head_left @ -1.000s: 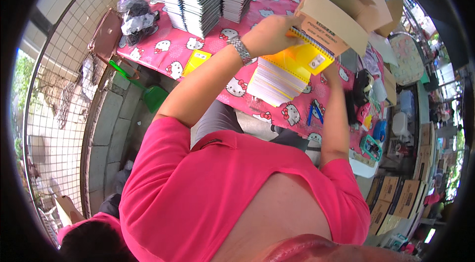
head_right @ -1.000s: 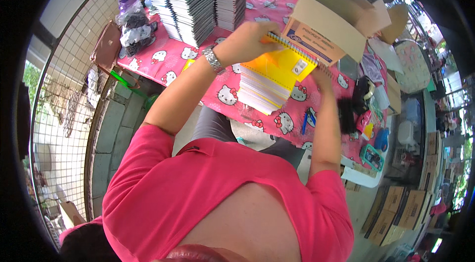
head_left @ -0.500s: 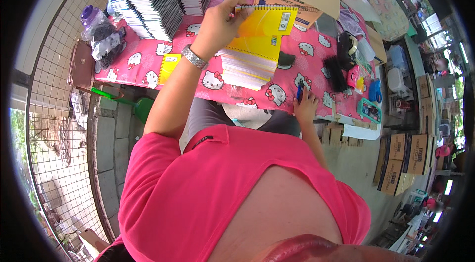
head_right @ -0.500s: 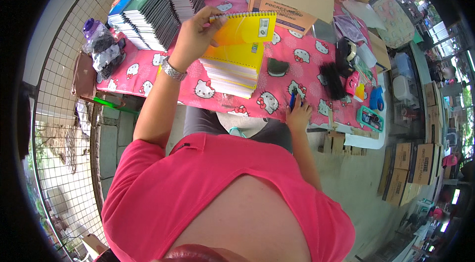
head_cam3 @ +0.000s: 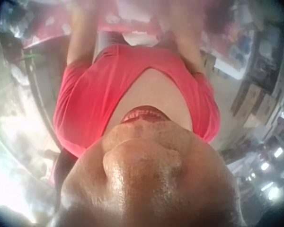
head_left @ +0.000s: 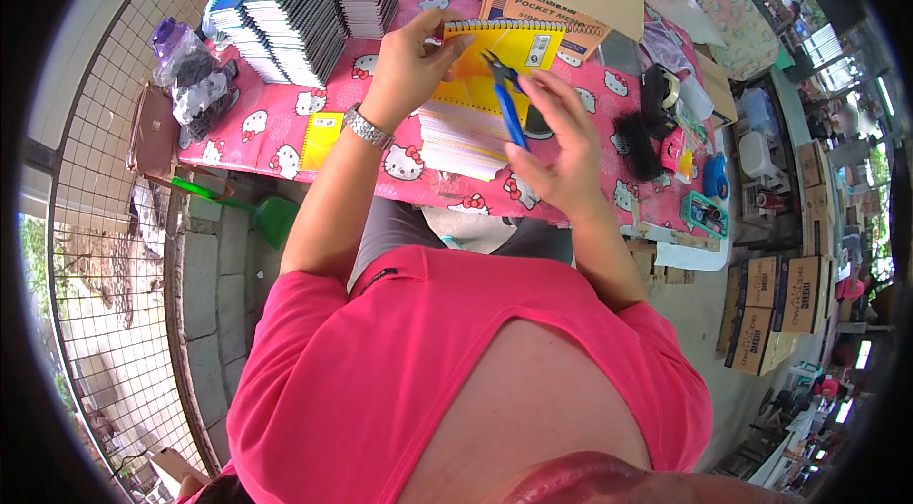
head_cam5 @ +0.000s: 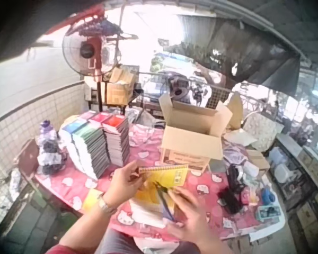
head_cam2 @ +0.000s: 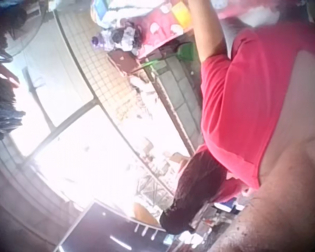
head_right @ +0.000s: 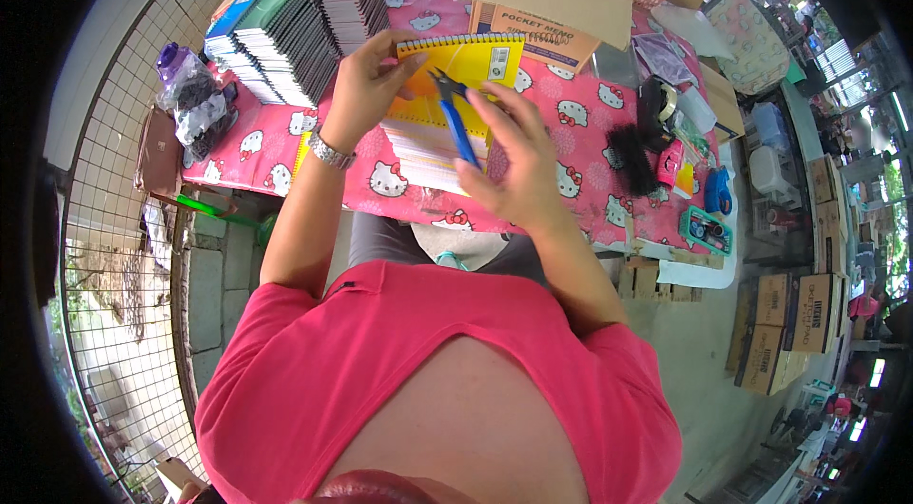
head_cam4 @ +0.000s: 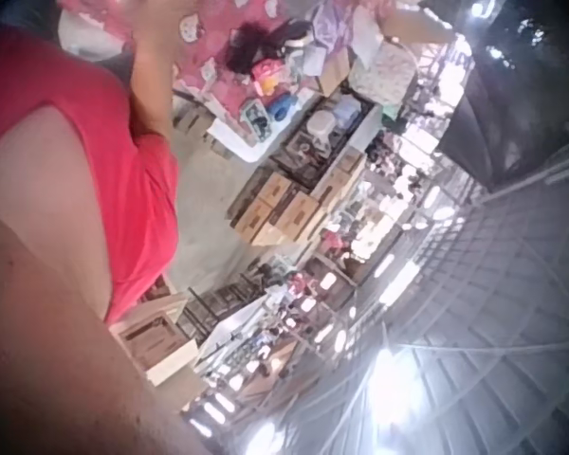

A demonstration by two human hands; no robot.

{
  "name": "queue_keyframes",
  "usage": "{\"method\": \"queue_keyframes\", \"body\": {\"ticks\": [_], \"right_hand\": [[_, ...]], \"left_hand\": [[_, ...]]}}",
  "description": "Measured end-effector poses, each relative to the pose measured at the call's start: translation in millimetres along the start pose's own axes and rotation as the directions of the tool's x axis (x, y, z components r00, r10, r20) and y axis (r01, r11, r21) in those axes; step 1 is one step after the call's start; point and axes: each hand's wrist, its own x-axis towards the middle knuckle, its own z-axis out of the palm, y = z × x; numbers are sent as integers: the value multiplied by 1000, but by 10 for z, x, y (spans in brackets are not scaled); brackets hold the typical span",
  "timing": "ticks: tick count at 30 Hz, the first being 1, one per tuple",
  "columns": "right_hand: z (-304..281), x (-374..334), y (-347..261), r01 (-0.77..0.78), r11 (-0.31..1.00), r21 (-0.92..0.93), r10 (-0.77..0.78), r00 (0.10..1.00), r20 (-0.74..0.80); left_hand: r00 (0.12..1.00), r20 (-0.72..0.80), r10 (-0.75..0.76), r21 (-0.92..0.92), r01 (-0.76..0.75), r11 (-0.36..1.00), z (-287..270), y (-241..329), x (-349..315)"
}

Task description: The person places stacks of notebooks into a cardboard box, seals the box with a tape dispenser, writes on the side of the box with a pen, and then moves to another table to sort a different stack of yellow notebooks by hand.

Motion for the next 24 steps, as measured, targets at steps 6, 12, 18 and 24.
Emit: {"method": "queue_keyframes", "body": {"ticks": [6,12,18,24], "right_hand": [[212,231,-164,50,988,-143,-52,999,-10],[168,142,-175,-627,421,656,436,774,460],[114,0,12,-421,650,633,398,898,188],[-33,-1147,1296,-628,765,-142,621,778,-94]], "left_hand": [[999,24,-30,-91,32,995,-36,-71,-31],[994,-105,35,5,-34,999,41,-96,-93],[893,-240,380,384,-272,882,-306,74,-55],[971,-6,241,931,-82,356,-1216,-356,-160]]}}
